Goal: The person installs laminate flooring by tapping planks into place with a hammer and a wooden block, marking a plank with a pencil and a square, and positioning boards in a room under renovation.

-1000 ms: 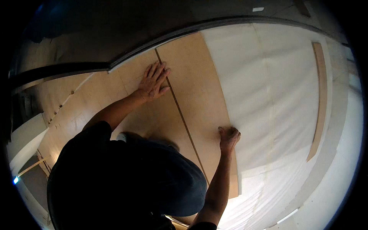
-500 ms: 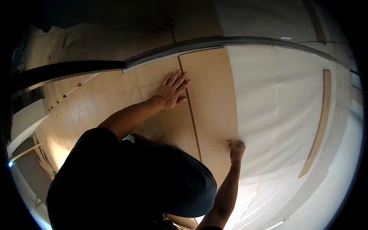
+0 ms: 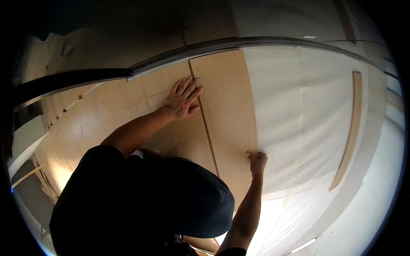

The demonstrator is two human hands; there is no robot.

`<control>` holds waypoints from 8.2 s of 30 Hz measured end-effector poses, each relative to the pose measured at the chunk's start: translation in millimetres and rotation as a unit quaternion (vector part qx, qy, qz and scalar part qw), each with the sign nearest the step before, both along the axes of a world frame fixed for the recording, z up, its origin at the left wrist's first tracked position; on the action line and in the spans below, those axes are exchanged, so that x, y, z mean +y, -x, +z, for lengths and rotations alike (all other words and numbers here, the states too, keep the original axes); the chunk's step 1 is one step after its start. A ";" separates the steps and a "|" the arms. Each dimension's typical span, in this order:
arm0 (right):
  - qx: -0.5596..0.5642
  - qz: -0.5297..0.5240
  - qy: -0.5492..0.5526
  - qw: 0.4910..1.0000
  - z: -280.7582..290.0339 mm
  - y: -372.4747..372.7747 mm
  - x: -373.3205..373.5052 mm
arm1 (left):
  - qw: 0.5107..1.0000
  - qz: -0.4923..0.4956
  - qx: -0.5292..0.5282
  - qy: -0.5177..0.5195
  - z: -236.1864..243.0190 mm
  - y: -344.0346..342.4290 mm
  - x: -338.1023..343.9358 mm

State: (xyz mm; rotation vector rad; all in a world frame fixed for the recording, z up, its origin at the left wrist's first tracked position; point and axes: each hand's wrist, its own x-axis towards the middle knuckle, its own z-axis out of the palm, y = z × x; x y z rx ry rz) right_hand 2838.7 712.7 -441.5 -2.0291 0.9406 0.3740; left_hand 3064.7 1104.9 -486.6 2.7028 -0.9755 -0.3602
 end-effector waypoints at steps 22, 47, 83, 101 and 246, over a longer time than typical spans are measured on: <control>0.103 0.006 0.301 0.948 -19.5 27.5 54.9 | 1.000 -0.008 -0.014 -0.008 -2.3 1.8 0.1; 0.151 0.037 0.264 0.952 7.9 12.3 38.0 | 0.997 -0.009 0.042 -0.057 18.7 2.4 -8.4; 0.292 -0.629 0.267 0.669 177.6 534.0 441.7 | 0.973 -0.192 -0.128 -0.025 3.7 14.1 -32.0; 0.264 -0.859 -0.214 0.383 22.1 273.5 937.2 | 0.802 -0.590 0.070 -0.065 67.2 113.9 -103.8; -0.316 -0.618 0.186 0.695 -9.2 410.3 38.5 | 0.746 -0.605 0.102 0.260 -34.5 390.9 -476.4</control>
